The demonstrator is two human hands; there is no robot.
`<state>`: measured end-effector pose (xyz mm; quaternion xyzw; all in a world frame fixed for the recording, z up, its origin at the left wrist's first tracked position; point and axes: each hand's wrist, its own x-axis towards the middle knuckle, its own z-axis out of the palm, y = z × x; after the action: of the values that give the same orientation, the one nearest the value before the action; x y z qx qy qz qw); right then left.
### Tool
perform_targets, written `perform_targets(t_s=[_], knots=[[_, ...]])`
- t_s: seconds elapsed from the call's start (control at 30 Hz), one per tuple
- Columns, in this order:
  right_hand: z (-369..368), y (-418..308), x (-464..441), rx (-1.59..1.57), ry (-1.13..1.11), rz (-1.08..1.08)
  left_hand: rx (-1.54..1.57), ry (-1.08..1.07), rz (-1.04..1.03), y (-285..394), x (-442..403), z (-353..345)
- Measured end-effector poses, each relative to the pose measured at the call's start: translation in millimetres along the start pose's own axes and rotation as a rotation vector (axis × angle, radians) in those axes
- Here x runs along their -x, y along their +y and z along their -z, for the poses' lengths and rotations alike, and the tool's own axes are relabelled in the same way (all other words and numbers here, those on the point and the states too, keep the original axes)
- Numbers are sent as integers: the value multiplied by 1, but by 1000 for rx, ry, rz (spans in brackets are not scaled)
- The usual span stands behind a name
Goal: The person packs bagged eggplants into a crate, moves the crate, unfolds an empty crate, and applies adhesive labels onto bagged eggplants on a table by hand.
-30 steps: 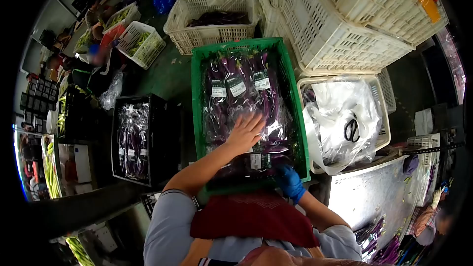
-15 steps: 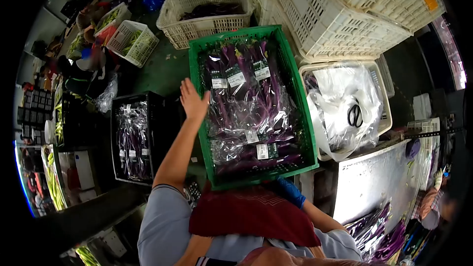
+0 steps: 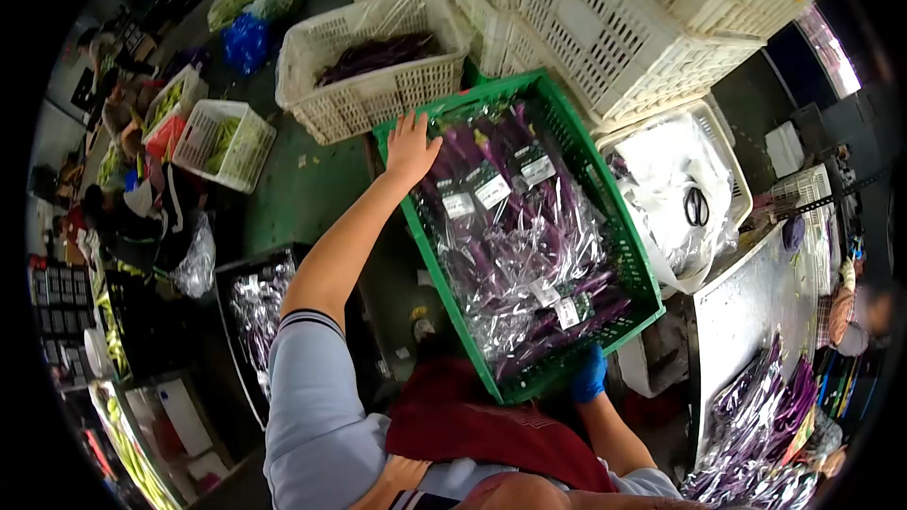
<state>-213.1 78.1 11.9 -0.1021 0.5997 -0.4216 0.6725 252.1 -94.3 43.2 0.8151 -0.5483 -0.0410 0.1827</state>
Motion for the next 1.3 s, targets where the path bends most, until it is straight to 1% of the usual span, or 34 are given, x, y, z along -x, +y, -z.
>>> perform_targets(t_s=[0.03, 0.07, 0.1, 0.13, 0.17, 0.23, 0.27, 0.3, 0.33, 0.37, 0.43, 0.5, 0.53, 0.57, 0.6, 0.63, 0.67, 0.7, 0.77, 0.8, 0.83, 0.87, 0.9, 0.93, 0.97, 1.0, 1.03, 1.1, 1.13, 1.17, 1.2, 1.23, 1.27, 1.3], knots=[[-6, -3, -2, 50, 66, 49, 5, -28, -11, 4, -14, -2], [1, 5, -8, 3, 25, 108, 7, -58, -19, 8, -27, -6], [3, 10, -16, -71, 35, 140, 10, -76, -24, 12, -44, -8], [5, 13, -23, -87, 45, 176, -96, -34, -26, 12, -59, -19], [-1, 12, -16, -107, 69, 207, -73, -92, 21, 14, -72, -19], [-10, -1, 1, -57, 74, 118, -21, -261, 86, 19, -96, -28], [-5, 5, -4, -67, 217, 93, 50, -340, 34, 14, -110, -39], [-10, 5, -5, -42, 303, 133, 41, -391, 30, 23, -117, -32], [-7, 5, -4, -40, 286, 123, 14, -418, -11, 12, -136, -52], [-5, 5, -4, -38, 259, 114, 4, -475, -126, 1, -157, -73], [-10, 6, -6, -33, 304, 123, 351, -776, 14, 12, -173, -65], [-10, 4, -9, -35, 352, 139, 457, -878, 145, 25, -173, -52], [-5, 9, -11, -47, 378, 148, 506, -875, 153, 20, -175, -57], [-2, 14, -17, -60, 391, 156, 444, -846, 126, 19, -175, -61], [-3, 18, -24, -186, 442, 191, 499, -771, 154, 15, -171, -71], [-3, 13, -16, -157, 386, 121, 489, -805, 160, 17, -167, -57], [1, 11, -10, -157, 344, 142, 553, -801, 225, 22, -155, -34], [0, 5, -10, -153, 293, 165, 537, -838, 214, 11, -155, -30], [-13, -13, 13, -153, 240, 219, 628, -815, 214, -10, -139, -6], [-39, -29, 36, -124, 263, 293, 629, -773, 204, -20, -127, 14], [-44, -40, 46, -71, 240, 315, 627, -733, 201, -32, -114, 35], [-45, -55, 57, -50, 213, 269, 714, -763, 143, -54, -101, 52], [-40, -71, 58, -11, 178, 211, 648, -722, 111, -61, -88, 75], [-33, -76, 54, 44, 169, 224, 608, -680, 136, -81, -69, 92], [-30, -81, 49, 102, 154, 235, 668, -660, 130, -96, -49, 112], [-37, -91, 54, 202, 22, 237, 549, -606, 158, -112, -28, 131], [-55, -97, 61, 332, -74, 234, 555, -570, 238, -134, -1, 148], [-87, -93, 72, 691, -95, 464, 563, -503, 366, -171, 61, 176], [-89, -115, 59, 418, -115, 233, 590, -443, 425, -153, 82, 170], [-82, -121, 41, 485, -157, 235, 634, -386, 494, -164, 117, 181], [-92, -131, 38, 531, -281, 264, 684, -323, 561, -167, 154, 191], [-100, -143, 37, 576, -410, 294, 736, -251, 624, -161, 193, 199], [-108, -155, 31, 674, -464, 310, 733, -174, 694, -151, 229, 205], [-118, -167, 24, 768, -514, 333, 759, -78, 779, -155, 261, 191]])
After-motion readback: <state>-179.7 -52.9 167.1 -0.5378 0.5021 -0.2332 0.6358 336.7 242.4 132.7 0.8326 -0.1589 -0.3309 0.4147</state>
